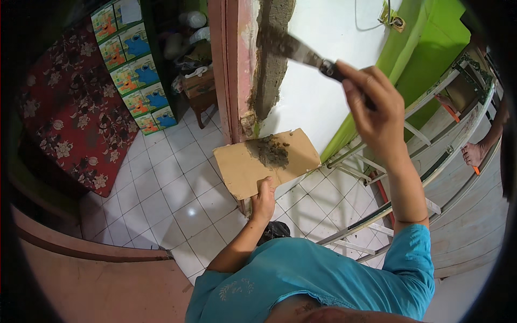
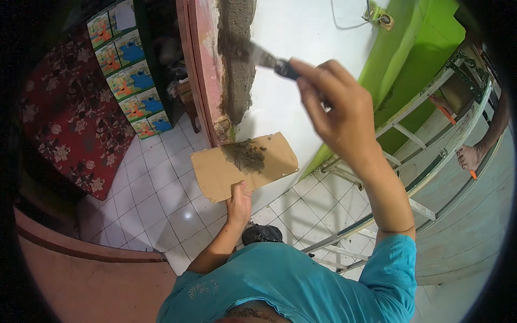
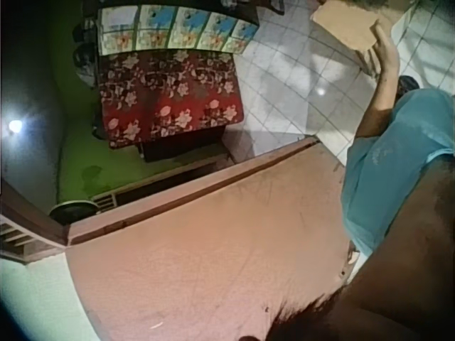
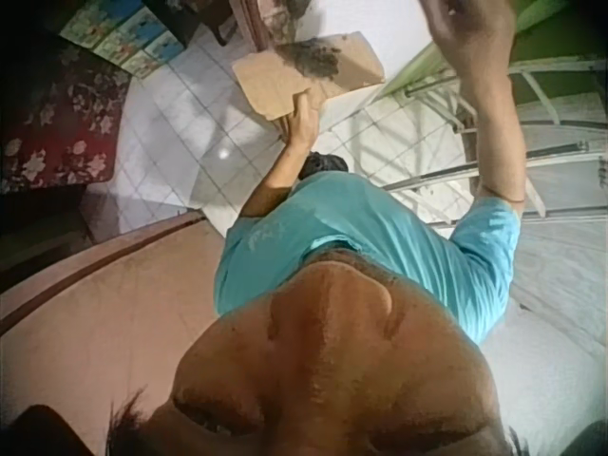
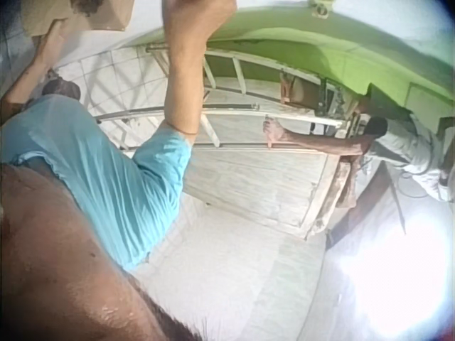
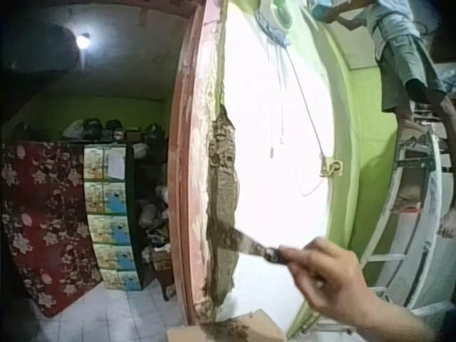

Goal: The person applies filler material to a wall corner using a putty knife and a cardboard palette, reaching into a black bag to collect more filler to continue the task.

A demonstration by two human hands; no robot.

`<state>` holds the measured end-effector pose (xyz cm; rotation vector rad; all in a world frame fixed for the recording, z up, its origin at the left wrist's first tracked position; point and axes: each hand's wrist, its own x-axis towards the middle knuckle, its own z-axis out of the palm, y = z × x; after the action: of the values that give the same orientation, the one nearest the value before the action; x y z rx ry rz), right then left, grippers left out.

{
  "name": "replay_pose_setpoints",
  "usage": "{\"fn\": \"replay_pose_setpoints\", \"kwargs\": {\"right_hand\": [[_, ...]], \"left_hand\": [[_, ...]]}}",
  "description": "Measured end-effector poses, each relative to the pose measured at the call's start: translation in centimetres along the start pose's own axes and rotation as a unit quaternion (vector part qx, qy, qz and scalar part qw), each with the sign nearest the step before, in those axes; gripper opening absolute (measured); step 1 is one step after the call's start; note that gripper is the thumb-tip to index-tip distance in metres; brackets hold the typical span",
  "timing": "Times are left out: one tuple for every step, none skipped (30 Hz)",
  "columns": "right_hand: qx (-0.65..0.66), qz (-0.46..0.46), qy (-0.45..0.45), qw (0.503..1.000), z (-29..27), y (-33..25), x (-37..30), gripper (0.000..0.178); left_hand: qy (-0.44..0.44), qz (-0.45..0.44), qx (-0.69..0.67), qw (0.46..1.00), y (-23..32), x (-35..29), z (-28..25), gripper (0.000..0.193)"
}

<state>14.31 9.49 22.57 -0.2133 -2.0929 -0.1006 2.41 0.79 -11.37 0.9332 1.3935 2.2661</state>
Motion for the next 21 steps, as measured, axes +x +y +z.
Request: {"fn": "replay_pose_setpoints", "kwargs": {"right_hand": [[0.014,0.021,0.010,1.000,-0.4,0.9,0.2,0.029],[0.055,0.049,0.020,0.997,-0.4,2.0,0.4,0.029],[0.095,0.077,0.031,0.992,-0.2,3.1,0.5,0.029],[0.094,0.077,0.035,0.992,0.4,4.1,0.7,0.029],[0.147,0.094,0.049,0.983,1.4,5.2,0.8,0.030],[0.199,0.110,0.063,0.972,2.1,5.9,0.9,0.032],[0.200,0.109,0.066,0.971,2.7,6.2,1.1,0.032],[0.242,0.144,0.068,0.957,3.5,6.4,1.2,0.032],[0.283,0.179,0.070,0.940,4.2,6.6,1.3,0.033],[0.301,0.189,0.066,0.932,4.7,7.1,1.6,0.032],[0.305,0.188,0.069,0.931,5.2,7.5,1.8,0.032],[0.300,0.186,0.068,0.933,5.6,8.0,2.2,0.032],[0.295,0.184,0.067,0.935,6.0,8.4,2.3,0.031],[0.296,0.183,0.068,0.935,6.2,8.8,2.3,0.031],[0.299,0.177,0.067,0.935,6.4,9.2,2.3,0.031],[0.301,0.171,0.065,0.936,6.7,9.6,2.1,0.030],[0.304,0.169,0.065,0.935,7.0,9.9,1.8,0.030],[0.307,0.173,0.058,0.934,7.4,10.2,1.3,0.030],[0.310,0.177,0.051,0.933,7.7,10.4,0.8,0.030],[0.319,0.181,0.047,0.929,8.3,10.6,0.2,0.030],[0.315,0.186,0.037,0.930,8.6,10.8,-0.5,0.030]], "left_hand": [[0.026,-0.097,-0.145,0.984,1.6,0.1,0.9,0.016],[0.036,-0.143,-0.213,0.966,2.3,0.2,1.0,0.016],[0.052,-0.188,-0.280,0.940,3.1,0.3,1.1,0.017],[0.030,-0.173,-0.279,0.944,3.2,0.4,1.2,0.021],[0.021,-0.163,-0.276,0.947,3.3,0.5,1.0,0.023],[0.011,-0.154,-0.275,0.949,3.4,0.6,1.0,0.025],[0.008,-0.151,-0.290,0.945,3.4,0.6,0.9,0.024],[0.005,-0.149,-0.302,0.941,3.4,0.6,0.9,0.024],[0.005,-0.147,-0.299,0.943,3.5,0.7,0.9,0.024],[0.009,-0.163,-0.295,0.942,3.7,0.8,0.9,0.034],[0.012,-0.169,-0.291,0.942,3.7,0.8,0.8,0.042],[0.014,-0.176,-0.286,0.942,3.6,0.8,0.7,0.051],[0.013,-0.166,-0.282,0.945,2.9,0.9,0.4,0.051],[0.010,-0.157,-0.281,0.947,2.6,0.9,0.4,0.052],[0.009,-0.155,-0.280,0.947,2.4,0.9,0.4,0.052],[0.012,-0.158,-0.276,0.948,2.2,0.8,0.4,0.053],[0.015,-0.159,-0.274,0.948,2.3,0.8,0.5,0.053],[0.018,-0.159,-0.272,0.949,2.3,0.8,0.5,0.054],[0.021,-0.162,-0.282,0.945,2.5,0.8,0.6,0.054],[0.025,-0.166,-0.291,0.942,2.5,0.8,0.7,0.054],[0.026,-0.165,-0.291,0.942,2.6,0.7,0.7,0.054]]}}
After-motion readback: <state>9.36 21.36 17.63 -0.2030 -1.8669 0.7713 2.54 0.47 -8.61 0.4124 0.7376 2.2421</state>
